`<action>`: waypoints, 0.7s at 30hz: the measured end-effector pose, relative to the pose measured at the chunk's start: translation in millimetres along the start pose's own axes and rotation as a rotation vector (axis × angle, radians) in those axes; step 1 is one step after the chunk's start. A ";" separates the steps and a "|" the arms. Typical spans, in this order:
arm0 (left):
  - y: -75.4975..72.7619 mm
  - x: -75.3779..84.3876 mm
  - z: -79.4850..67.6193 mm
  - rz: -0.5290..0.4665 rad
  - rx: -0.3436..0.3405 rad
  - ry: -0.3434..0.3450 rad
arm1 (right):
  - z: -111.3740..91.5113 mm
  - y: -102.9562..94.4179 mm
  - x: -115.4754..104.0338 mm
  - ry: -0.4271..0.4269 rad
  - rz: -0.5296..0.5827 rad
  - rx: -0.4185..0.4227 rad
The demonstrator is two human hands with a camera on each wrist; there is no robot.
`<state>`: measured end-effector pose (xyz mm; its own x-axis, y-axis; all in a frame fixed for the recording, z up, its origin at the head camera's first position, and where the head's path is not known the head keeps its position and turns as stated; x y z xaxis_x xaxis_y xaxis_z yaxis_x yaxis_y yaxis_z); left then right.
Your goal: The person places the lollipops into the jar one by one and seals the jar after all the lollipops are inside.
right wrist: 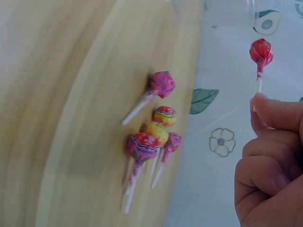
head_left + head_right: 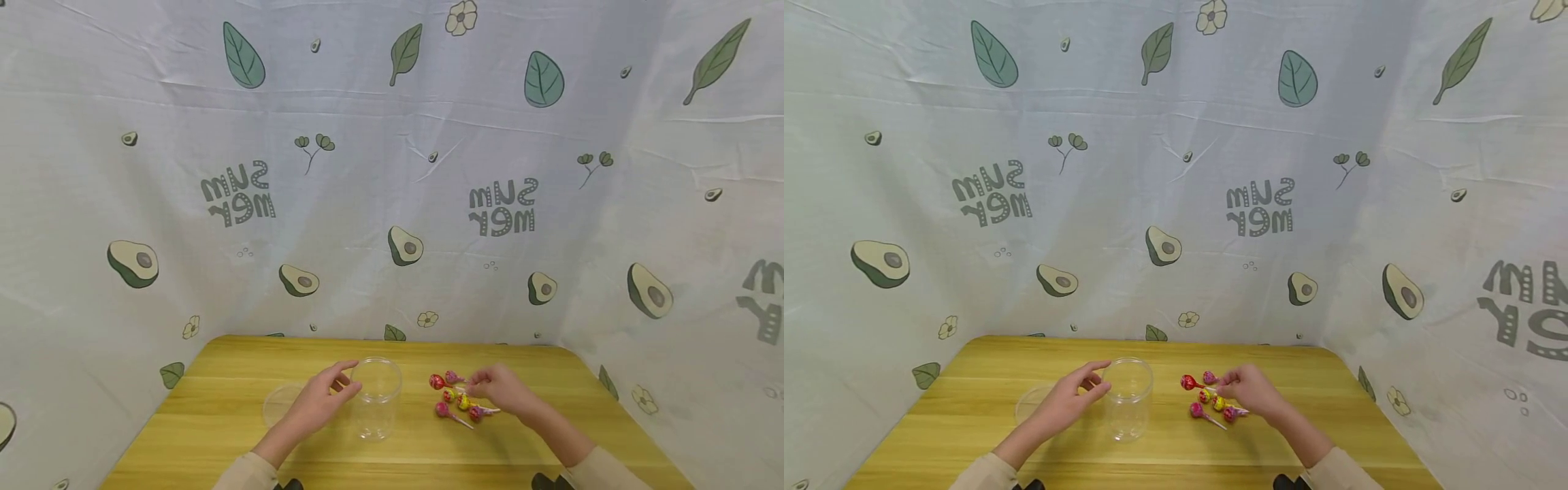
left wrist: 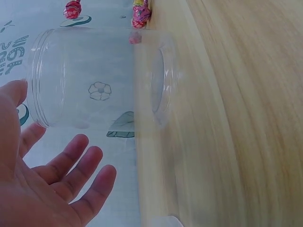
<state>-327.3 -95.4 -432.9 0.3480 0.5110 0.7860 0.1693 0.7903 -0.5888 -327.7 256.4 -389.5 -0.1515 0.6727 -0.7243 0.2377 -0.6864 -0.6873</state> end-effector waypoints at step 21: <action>0.3 0.5 1.2 0.003 -0.016 -0.011 | 22.1 -10.7 -37.1 -0.084 -0.031 -0.083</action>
<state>-328.1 -94.5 -432.5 0.3385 0.5173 0.7860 0.1827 0.7833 -0.5942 -345.9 232.7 -356.5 -0.2391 0.6650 -0.7075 0.3102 -0.6381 -0.7047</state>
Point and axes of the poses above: each hand's wrist, its own z-axis towards the middle knuckle, its own y-axis out of the palm, x = y × z, the point moved 3 cm from there along z, towards the middle knuckle, and after that the axes turned 4 degrees about -x, right-handed, at the moved point
